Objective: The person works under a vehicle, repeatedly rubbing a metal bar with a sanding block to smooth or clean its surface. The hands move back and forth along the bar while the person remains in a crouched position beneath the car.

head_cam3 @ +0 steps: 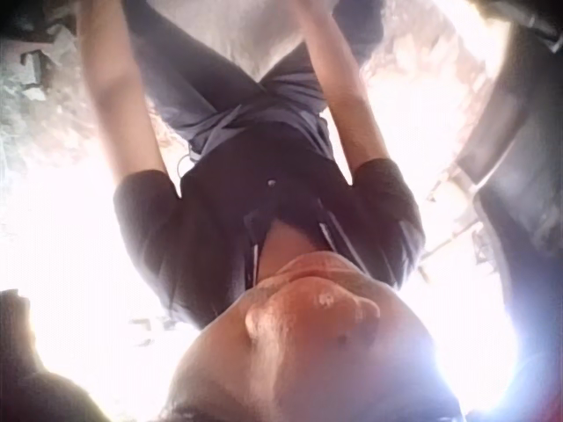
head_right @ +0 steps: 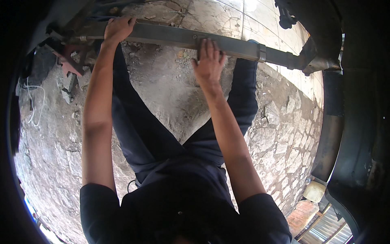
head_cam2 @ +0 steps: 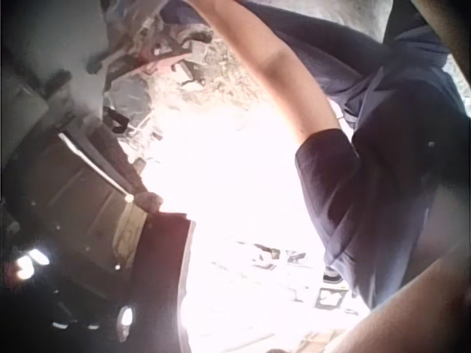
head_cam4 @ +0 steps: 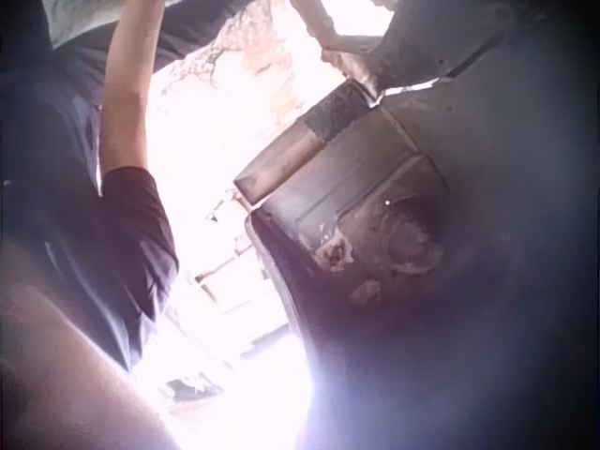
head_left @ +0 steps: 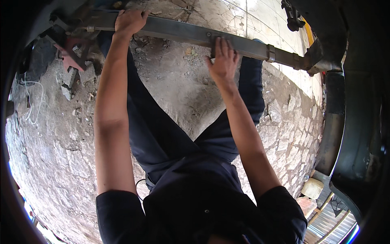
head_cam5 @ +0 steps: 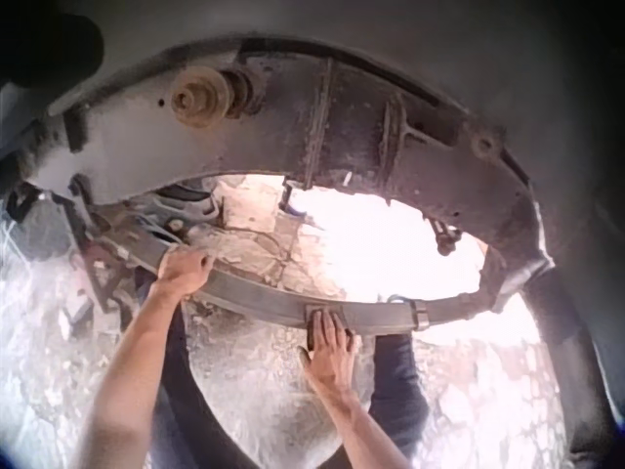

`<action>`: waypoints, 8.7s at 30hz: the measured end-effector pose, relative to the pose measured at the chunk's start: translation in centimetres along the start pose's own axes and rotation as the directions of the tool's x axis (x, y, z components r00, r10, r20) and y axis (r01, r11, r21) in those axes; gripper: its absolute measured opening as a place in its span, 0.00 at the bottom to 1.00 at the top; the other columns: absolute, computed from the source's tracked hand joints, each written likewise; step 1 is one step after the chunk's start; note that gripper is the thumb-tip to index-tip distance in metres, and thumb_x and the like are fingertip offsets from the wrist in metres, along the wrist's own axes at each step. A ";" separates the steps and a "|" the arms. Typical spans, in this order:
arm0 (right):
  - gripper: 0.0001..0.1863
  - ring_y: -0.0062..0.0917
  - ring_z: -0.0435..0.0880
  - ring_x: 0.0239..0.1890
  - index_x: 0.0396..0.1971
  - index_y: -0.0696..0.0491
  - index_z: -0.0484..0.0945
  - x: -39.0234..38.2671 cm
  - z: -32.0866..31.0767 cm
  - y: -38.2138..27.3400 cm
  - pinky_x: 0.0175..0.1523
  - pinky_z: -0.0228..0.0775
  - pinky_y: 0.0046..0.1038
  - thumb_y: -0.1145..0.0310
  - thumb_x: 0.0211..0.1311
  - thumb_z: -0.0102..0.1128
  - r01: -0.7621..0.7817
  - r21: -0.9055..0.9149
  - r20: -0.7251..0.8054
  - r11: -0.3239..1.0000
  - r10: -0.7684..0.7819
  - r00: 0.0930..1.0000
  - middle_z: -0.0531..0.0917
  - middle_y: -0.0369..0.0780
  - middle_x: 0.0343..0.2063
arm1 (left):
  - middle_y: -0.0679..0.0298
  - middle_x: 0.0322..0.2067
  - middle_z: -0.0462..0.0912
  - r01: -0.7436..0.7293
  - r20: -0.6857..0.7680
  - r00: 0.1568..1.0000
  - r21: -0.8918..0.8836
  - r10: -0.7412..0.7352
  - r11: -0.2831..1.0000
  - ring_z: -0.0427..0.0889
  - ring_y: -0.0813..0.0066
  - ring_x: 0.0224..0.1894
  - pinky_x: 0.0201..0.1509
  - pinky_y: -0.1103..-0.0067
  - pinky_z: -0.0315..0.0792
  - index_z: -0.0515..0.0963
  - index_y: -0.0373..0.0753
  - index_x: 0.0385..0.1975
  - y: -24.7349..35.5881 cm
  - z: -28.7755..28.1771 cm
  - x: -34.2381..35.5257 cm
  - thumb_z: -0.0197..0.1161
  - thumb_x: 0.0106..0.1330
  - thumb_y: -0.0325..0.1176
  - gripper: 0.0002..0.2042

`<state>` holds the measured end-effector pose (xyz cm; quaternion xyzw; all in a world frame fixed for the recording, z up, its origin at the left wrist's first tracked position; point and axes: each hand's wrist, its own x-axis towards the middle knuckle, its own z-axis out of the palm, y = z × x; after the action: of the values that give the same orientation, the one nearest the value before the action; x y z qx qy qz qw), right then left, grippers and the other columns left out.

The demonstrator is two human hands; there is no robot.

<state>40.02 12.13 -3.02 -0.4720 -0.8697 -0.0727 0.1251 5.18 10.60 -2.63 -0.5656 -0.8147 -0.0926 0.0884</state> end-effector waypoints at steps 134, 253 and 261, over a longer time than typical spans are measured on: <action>0.10 0.36 0.78 0.45 0.41 0.51 0.81 2.0 1.2 0.1 0.55 0.65 0.40 0.69 0.60 0.62 0.115 0.465 -0.347 0.878 0.062 0.936 0.82 0.37 0.40 | 0.57 0.39 0.84 0.033 -0.021 0.999 -0.060 -0.034 0.998 0.79 0.59 0.49 0.63 0.66 0.62 0.83 0.44 0.37 1.2 -1.3 -0.5 0.47 0.71 0.50 0.20; 0.47 0.34 0.48 0.75 0.70 0.55 0.52 3.4 -0.3 2.4 0.75 0.32 0.50 0.34 0.62 0.47 -0.109 0.082 0.156 0.991 0.095 0.983 0.57 0.46 0.70 | 0.59 0.41 0.82 0.005 -0.048 0.999 -0.107 -0.010 0.994 0.77 0.61 0.50 0.62 0.65 0.63 0.81 0.41 0.38 1.6 -1.2 -0.7 0.48 0.72 0.44 0.16; 0.49 0.35 0.49 0.74 0.70 0.54 0.54 5.2 0.2 -4.5 0.76 0.35 0.48 0.33 0.59 0.52 0.185 0.130 0.171 0.974 -0.206 0.964 0.57 0.46 0.70 | 0.59 0.36 0.84 0.002 -0.110 0.994 -0.076 -0.010 0.997 0.79 0.62 0.48 0.62 0.67 0.63 0.82 0.42 0.35 1.3 -0.5 -0.3 0.49 0.71 0.46 0.17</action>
<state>33.46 13.93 -1.78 -0.3807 -0.9225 0.0085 0.0632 6.51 10.66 -2.14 -0.5600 -0.8062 -0.1550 0.1115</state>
